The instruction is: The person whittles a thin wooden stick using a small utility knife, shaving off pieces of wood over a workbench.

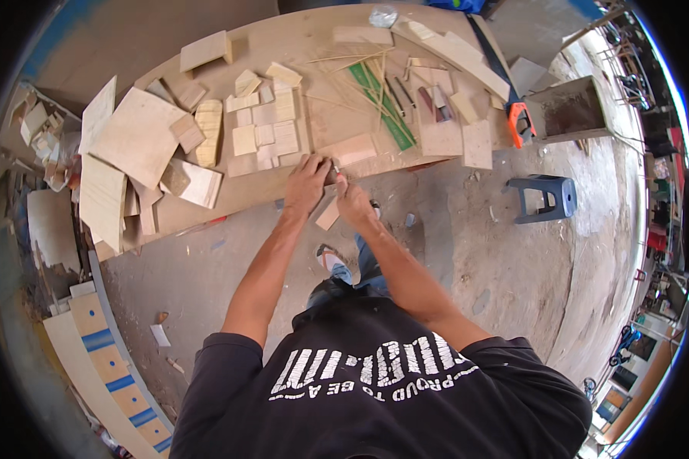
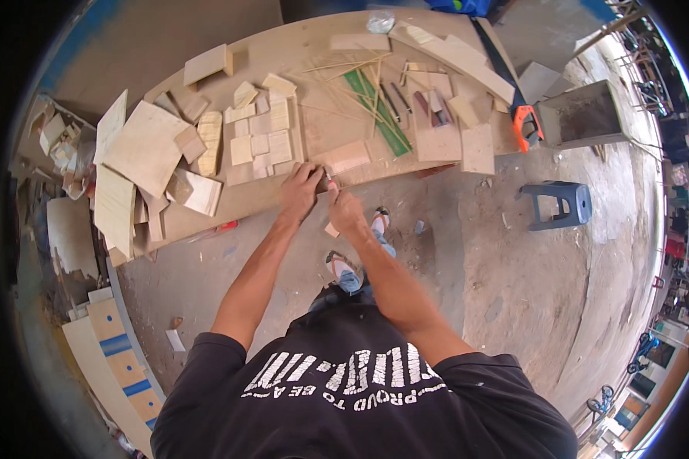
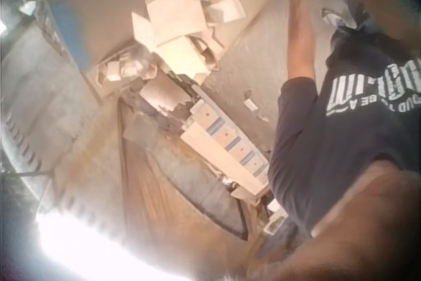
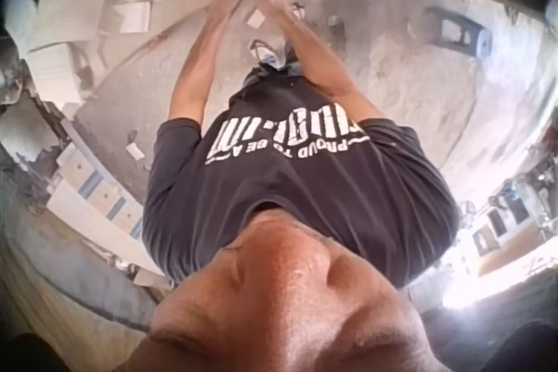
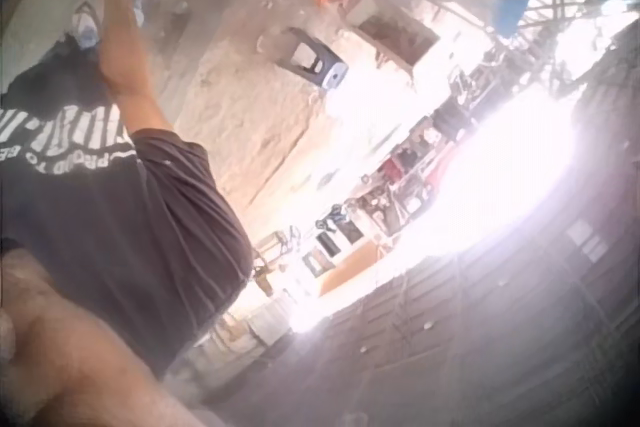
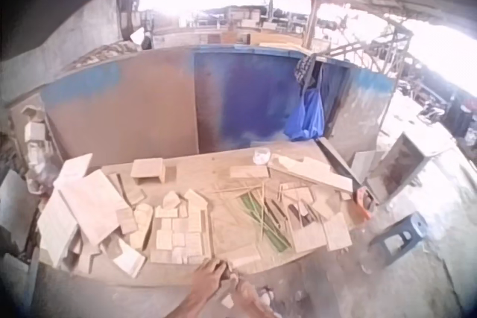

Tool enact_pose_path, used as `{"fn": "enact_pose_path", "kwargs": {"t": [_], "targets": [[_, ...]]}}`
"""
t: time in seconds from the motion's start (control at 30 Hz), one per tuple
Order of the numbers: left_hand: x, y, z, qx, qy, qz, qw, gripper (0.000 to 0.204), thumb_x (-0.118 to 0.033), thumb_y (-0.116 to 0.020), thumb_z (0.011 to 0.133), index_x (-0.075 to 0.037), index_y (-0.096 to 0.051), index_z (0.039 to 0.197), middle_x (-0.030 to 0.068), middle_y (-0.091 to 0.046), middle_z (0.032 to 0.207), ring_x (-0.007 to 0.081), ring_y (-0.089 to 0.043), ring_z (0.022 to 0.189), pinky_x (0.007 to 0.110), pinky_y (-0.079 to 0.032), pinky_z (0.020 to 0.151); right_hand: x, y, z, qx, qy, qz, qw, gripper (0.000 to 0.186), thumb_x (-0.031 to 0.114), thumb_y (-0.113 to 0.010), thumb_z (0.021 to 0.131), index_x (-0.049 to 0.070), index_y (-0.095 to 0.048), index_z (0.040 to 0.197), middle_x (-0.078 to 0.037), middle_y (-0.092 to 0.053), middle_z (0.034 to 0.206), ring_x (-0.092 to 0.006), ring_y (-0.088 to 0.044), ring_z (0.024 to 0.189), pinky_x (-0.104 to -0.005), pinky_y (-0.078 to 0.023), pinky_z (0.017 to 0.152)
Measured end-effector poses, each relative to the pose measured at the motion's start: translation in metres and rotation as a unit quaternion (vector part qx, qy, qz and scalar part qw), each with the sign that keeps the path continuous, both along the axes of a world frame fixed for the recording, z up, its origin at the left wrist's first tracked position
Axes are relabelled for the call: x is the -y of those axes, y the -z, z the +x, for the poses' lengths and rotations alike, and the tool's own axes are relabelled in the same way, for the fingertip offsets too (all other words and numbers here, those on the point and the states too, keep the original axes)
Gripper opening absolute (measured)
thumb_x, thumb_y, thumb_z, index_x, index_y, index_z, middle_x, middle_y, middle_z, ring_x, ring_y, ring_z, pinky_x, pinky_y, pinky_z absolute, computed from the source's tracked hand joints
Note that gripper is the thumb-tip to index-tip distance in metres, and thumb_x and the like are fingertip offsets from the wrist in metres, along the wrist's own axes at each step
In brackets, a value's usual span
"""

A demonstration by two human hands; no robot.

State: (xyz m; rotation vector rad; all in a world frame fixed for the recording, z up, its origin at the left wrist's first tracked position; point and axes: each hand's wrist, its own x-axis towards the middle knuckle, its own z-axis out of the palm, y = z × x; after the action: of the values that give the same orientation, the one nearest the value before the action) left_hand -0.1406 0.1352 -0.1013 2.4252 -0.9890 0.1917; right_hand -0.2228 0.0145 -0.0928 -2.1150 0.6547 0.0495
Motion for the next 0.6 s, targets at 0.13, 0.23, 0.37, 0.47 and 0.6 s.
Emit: {"fn": "enact_pose_path", "kwargs": {"t": [0.13,0.23,0.37,0.47,0.6], "targets": [[0.010,-0.012,0.000,0.013,0.003,0.002,1.000,0.031,-0.007,-0.060,0.082,-0.007,-0.069,0.111,0.0051,-0.060,0.105,0.0247,-0.058,0.104,0.037,-0.054,0.083,0.012,-0.005,0.000,-0.049,-0.008,-0.010,0.999,0.072,0.051,-0.032,0.104,-0.009,-0.070,0.088,-0.041,-0.062,0.092,-0.0582,-0.059,0.098,-0.0587,-0.046,0.093],[0.006,-0.012,-0.001,-0.010,-0.020,0.018,1.000,0.029,-0.007,-0.058,0.084,-0.008,-0.068,0.111,0.0054,-0.060,0.106,0.0257,-0.058,0.105,0.038,-0.054,0.083,0.009,0.004,0.004,-0.043,-0.017,-0.006,0.999,0.070,0.051,-0.033,0.104,-0.009,-0.069,0.095,-0.041,-0.061,0.099,-0.0571,-0.058,0.103,-0.0581,-0.046,0.095],[0.011,-0.024,-0.005,-0.011,-0.016,0.049,0.999,0.028,-0.007,-0.058,0.086,-0.008,-0.068,0.111,0.0053,-0.060,0.108,0.0255,-0.057,0.107,0.038,-0.055,0.085,0.017,-0.005,-0.004,-0.010,-0.018,0.014,1.000,0.070,0.053,-0.037,0.103,-0.009,-0.068,0.093,-0.041,-0.061,0.097,-0.0554,-0.057,0.107,-0.0557,-0.046,0.092],[0.006,-0.021,-0.011,-0.016,-0.044,0.098,0.994,0.028,-0.010,-0.055,0.090,-0.008,-0.066,0.115,0.0062,-0.059,0.113,0.0253,-0.056,0.112,0.037,-0.057,0.087,0.018,-0.021,-0.030,0.071,-0.054,0.050,0.995,0.066,0.053,-0.040,0.102,-0.007,-0.064,0.092,-0.039,-0.062,0.095,-0.0550,-0.058,0.103,-0.0544,-0.046,0.086],[0.019,-0.022,-0.014,-0.007,-0.052,0.108,0.993,0.031,-0.008,-0.055,0.089,-0.008,-0.066,0.119,0.0065,-0.059,0.114,0.0251,-0.056,0.115,0.037,-0.058,0.087,0.043,0.007,-0.071,0.040,-0.040,0.021,0.998,0.053,0.047,-0.045,0.103,-0.004,-0.055,0.096,-0.038,-0.062,0.093,-0.0567,-0.058,0.097,-0.0591,-0.045,0.082]]}}
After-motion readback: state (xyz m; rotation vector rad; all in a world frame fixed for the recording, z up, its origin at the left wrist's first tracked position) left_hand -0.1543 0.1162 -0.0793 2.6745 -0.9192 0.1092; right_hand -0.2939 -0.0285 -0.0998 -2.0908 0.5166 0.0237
